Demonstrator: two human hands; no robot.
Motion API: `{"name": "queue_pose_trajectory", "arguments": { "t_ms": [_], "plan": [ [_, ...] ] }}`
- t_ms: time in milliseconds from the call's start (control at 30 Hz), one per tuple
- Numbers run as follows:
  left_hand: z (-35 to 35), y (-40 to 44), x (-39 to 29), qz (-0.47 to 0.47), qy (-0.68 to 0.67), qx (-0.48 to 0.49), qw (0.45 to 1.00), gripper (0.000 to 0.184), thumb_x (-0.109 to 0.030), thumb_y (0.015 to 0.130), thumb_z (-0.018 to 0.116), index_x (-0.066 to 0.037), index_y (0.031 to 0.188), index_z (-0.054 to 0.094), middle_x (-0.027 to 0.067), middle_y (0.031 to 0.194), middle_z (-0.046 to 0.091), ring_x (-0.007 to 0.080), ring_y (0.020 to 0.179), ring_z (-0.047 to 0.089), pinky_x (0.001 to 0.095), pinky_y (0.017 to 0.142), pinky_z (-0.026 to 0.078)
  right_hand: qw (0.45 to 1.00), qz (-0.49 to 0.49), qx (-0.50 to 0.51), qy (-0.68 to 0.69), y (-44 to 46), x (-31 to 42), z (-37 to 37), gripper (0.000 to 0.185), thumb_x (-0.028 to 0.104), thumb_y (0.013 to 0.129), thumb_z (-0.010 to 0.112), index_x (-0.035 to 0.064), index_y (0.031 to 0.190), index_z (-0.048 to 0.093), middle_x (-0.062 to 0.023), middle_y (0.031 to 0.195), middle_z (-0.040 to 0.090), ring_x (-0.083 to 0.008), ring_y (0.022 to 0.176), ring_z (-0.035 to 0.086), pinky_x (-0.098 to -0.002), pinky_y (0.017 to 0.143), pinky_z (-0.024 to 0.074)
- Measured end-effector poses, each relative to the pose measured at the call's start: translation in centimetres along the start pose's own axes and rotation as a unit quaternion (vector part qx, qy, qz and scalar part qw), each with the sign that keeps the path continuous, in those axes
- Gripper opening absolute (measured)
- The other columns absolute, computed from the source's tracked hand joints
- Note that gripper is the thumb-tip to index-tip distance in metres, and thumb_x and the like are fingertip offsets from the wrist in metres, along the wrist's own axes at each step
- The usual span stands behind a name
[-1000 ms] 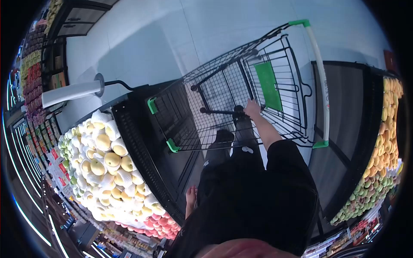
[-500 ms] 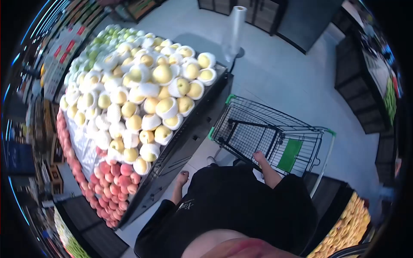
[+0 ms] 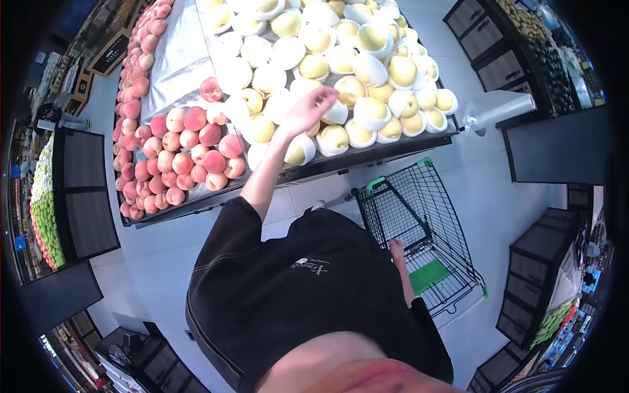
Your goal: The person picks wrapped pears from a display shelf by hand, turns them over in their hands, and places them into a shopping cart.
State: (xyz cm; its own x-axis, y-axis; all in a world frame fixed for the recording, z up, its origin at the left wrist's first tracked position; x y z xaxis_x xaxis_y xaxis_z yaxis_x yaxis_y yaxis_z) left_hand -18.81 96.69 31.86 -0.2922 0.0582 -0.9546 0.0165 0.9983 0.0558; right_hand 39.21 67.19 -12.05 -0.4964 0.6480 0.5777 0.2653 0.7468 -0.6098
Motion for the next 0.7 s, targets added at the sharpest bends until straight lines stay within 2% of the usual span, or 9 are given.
{"name": "queue_pose_trajectory", "arguments": {
  "t_ms": [67, 133, 233, 333, 433, 467, 567, 600, 700],
  "plan": [
    [-2.3, 4.6, -1.2, 0.02, 0.056, -0.091, 0.994, 0.035, -0.023, 0.094, 0.062, -0.007, 0.125, 0.062, 0.0098, 0.104, 0.067, 0.0173, 0.093, 0.065, 0.033, 0.082, 0.053, 1.0, 0.009, -0.01, -0.015, -1.4, -1.4, -0.8, 0.042, 0.032, 0.09, 0.065, -0.0036, 0.112, 0.063, -0.0108, 0.092, 0.066, -0.0181, 0.085, 0.061, -0.0324, 0.076, 0.0489],
    [-2.1, 9.5, -2.0, 0.097, 0.1, -0.091, 0.986, 0.053, -0.03, 0.087, 0.07, -0.006, 0.132, 0.056, 0.0156, 0.112, 0.063, 0.0234, 0.091, 0.066, 0.0349, 0.085, 0.053, 0.999, 0.039, 0.004, -0.021, -3.1, -2.6, -1.2, 0.049, 0.033, 0.088, 0.065, -0.0037, 0.12, 0.061, -0.0181, 0.104, 0.069, -0.0232, 0.097, 0.064, -0.0339, 0.086, 0.0501],
    [0.3, 15.0, -5.2, 0.164, 0.236, -0.105, 0.952, 0.07, -0.038, 0.086, 0.071, -0.013, 0.145, 0.044, 0.0241, 0.134, 0.05, 0.0347, 0.115, 0.059, 0.0417, 0.097, 0.049, 0.999, 0.031, -0.01, 0.009, -7.6, 0.1, -2.1, 0.05, 0.034, 0.087, 0.066, -0.0028, 0.121, 0.061, -0.0193, 0.106, 0.069, -0.0251, 0.098, 0.065, -0.0355, 0.087, 0.0508],
    [3.7, 20.8, -4.2, 0.113, 0.403, -0.092, 0.904, 0.089, -0.047, 0.078, 0.074, -0.02, 0.152, 0.032, 0.0273, 0.146, 0.037, 0.0429, 0.129, 0.047, 0.0506, 0.105, 0.042, 0.996, 0.024, -0.083, 0.004, -8.9, 0.2, -2.2, 0.052, 0.034, 0.086, 0.066, -0.0027, 0.123, 0.06, -0.0182, 0.102, 0.069, -0.0261, 0.092, 0.067, -0.0363, 0.082, 0.0525],
    [5.9, 24.3, -2.7, 0.096, 0.431, -0.05, 0.896, 0.098, -0.05, 0.071, 0.076, -0.024, 0.153, 0.029, 0.0247, 0.15, 0.031, 0.0428, 0.134, 0.039, 0.0573, 0.106, 0.038, 0.994, 0.033, -0.102, 0.006, -10.3, -0.2, -2.2, 0.053, 0.032, 0.086, 0.066, -0.0014, 0.127, 0.058, -0.0161, 0.099, 0.07, -0.0257, 0.092, 0.068, -0.0366, 0.082, 0.0526],
    [6.4, 24.6, -2.4, 0.097, 0.43, -0.052, 0.896, 0.102, -0.048, 0.066, 0.08, -0.024, 0.152, 0.031, 0.0242, 0.145, 0.034, 0.0432, 0.135, 0.038, 0.0594, 0.103, 0.04, 0.992, 0.038, -0.121, 0.027, -10.8, 0.0, -2.2, 0.052, 0.03, 0.086, 0.066, -0.0011, 0.127, 0.058, -0.0162, 0.101, 0.069, -0.0253, 0.093, 0.067, -0.0363, 0.082, 0.0525],
    [6.7, 24.6, -2.5, 0.083, 0.413, -0.059, 0.905, 0.101, -0.045, 0.065, 0.082, -0.024, 0.151, 0.033, 0.0231, 0.139, 0.037, 0.0447, 0.131, 0.041, 0.0606, 0.099, 0.043, 0.983, 0.046, -0.172, 0.049, -12.3, -0.7, -2.0, 0.052, 0.025, 0.085, 0.067, -0.0011, 0.128, 0.057, -0.0181, 0.107, 0.067, -0.0264, 0.098, 0.065, -0.0364, 0.086, 0.0511],
    [6.7, 24.1, -2.9, 0.101, 0.42, -0.076, 0.899, 0.1, -0.039, 0.061, 0.083, -0.023, 0.148, 0.036, 0.0227, 0.13, 0.042, 0.0456, 0.124, 0.045, 0.0586, 0.093, 0.049, 0.98, 0.048, -0.187, 0.047, -12.9, -1.4, -1.6, 0.053, 0.024, 0.084, 0.067, -0.0012, 0.129, 0.056, -0.0189, 0.109, 0.066, -0.0272, 0.101, 0.065, -0.0367, 0.088, 0.0505],
    [6.6, 24.2, -2.5, 0.153, 0.418, -0.076, 0.892, 0.096, -0.033, 0.059, 0.084, -0.02, 0.144, 0.041, 0.0223, 0.124, 0.045, 0.0452, 0.115, 0.05, 0.0555, 0.088, 0.052, 0.967, -0.051, -0.249, -0.012, -14.1, -1.6, -0.6, 0.058, 0.017, 0.08, 0.067, -0.004, 0.132, 0.052, -0.0249, 0.119, 0.061, -0.0389, 0.115, 0.058, -0.0425, 0.1, 0.0445]
  ]
}}
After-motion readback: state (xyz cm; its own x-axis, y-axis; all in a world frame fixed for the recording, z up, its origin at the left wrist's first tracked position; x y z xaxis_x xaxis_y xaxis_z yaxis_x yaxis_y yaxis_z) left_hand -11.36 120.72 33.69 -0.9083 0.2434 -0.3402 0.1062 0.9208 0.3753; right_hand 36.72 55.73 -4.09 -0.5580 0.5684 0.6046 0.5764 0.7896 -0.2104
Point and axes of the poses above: each hand's wrist, its own y-axis towards the middle knuckle, its own z-axis out of the palm, x = y × z, the point moved 6 cm from there along y, towards the middle knuckle
